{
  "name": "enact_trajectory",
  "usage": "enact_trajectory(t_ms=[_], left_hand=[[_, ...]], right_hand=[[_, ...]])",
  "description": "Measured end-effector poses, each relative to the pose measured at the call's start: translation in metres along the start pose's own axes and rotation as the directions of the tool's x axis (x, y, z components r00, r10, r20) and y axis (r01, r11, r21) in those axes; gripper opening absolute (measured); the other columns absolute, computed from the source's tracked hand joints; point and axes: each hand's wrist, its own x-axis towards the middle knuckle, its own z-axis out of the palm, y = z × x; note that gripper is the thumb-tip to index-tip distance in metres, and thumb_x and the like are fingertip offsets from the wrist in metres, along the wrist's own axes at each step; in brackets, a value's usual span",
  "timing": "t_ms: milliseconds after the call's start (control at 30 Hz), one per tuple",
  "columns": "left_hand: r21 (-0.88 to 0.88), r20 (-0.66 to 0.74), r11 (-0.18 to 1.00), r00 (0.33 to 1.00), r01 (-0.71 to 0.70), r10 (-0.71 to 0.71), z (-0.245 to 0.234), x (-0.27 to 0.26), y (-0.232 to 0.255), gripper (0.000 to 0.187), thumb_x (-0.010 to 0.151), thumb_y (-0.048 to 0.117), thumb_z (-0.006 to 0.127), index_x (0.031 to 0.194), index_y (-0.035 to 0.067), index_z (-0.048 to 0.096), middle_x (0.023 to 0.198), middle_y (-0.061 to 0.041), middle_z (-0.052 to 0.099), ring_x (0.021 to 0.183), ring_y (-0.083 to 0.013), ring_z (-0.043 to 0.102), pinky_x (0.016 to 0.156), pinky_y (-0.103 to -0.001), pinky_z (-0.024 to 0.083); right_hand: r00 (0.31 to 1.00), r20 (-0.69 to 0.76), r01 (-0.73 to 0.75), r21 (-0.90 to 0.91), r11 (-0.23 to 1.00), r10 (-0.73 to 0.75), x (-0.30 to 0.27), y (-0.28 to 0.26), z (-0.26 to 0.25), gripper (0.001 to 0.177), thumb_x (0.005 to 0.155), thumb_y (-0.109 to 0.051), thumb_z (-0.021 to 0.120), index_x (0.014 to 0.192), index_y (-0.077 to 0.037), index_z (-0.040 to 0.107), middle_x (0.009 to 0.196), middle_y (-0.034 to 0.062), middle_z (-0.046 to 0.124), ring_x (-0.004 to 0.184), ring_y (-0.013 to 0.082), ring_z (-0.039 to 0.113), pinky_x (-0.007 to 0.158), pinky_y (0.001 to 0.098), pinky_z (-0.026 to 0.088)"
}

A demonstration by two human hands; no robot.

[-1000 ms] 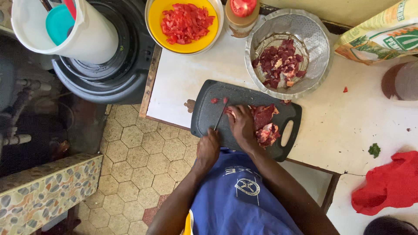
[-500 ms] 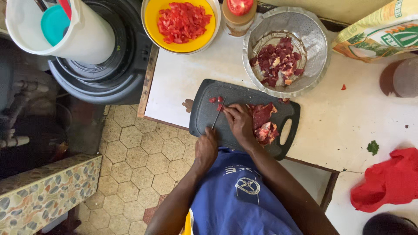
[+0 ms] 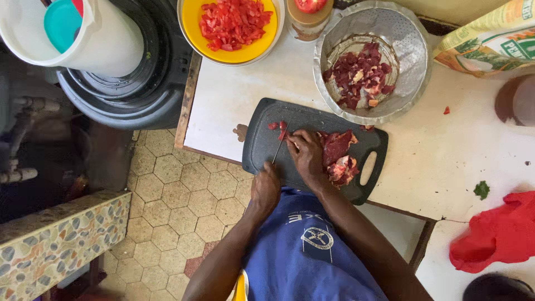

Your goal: The person cuts raw meat into small pieces on a black cutting board using a knife. The cut pieces are transferred into a metal bowl. Chopped tomatoes and onions are visible in separate bowls nearby.

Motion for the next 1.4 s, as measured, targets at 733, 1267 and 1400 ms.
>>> enact_trajectory(t_ms=[733,1267,1400], left_hand=[[0.118,0.032,0.992,0.999,0.038,-0.042,0.0,0.013,0.012,0.033,0.112,0.036,0.028,0.114,0.012,0.05,0.085,-0.011,0.075,0.084,-0.0297,0.078,0.072,-0.039,0.064],[0.246,-0.286,0.968,0.958,0.042,0.031,0.027,-0.016,-0.007,0.026,0.104,0.041,0.048,0.09,0.02,0.053,0.065,-0.002,0.07,0.064,-0.0197,0.075,0.053,-0.031,0.059],[-0.016,0.091,0.999,0.995,0.03,-0.029,0.035,-0.021,-0.036,0.048,0.082,0.026,0.083,0.103,0.01,0.043,0.085,-0.02,0.072,0.084,-0.0404,0.075,0.073,-0.049,0.063]], right_hand=[[0.999,0.035,-0.031,0.099,0.995,0.028,0.005,-0.001,-0.003,0.004,0.092,-0.005,0.075,0.091,-0.006,0.072,0.09,0.0087,0.065,0.085,0.0345,0.068,0.08,0.0423,0.053],[0.996,0.058,-0.075,0.148,0.986,0.067,-0.009,-0.004,-0.004,0.001,0.097,-0.005,0.073,0.096,-0.005,0.073,0.092,0.0087,0.067,0.089,0.0329,0.071,0.082,0.0421,0.055],[0.997,0.048,-0.061,0.141,0.988,0.055,-0.003,-0.02,-0.018,0.001,0.097,-0.006,0.073,0.097,-0.007,0.073,0.09,0.0084,0.066,0.088,0.0333,0.071,0.082,0.0422,0.055]])
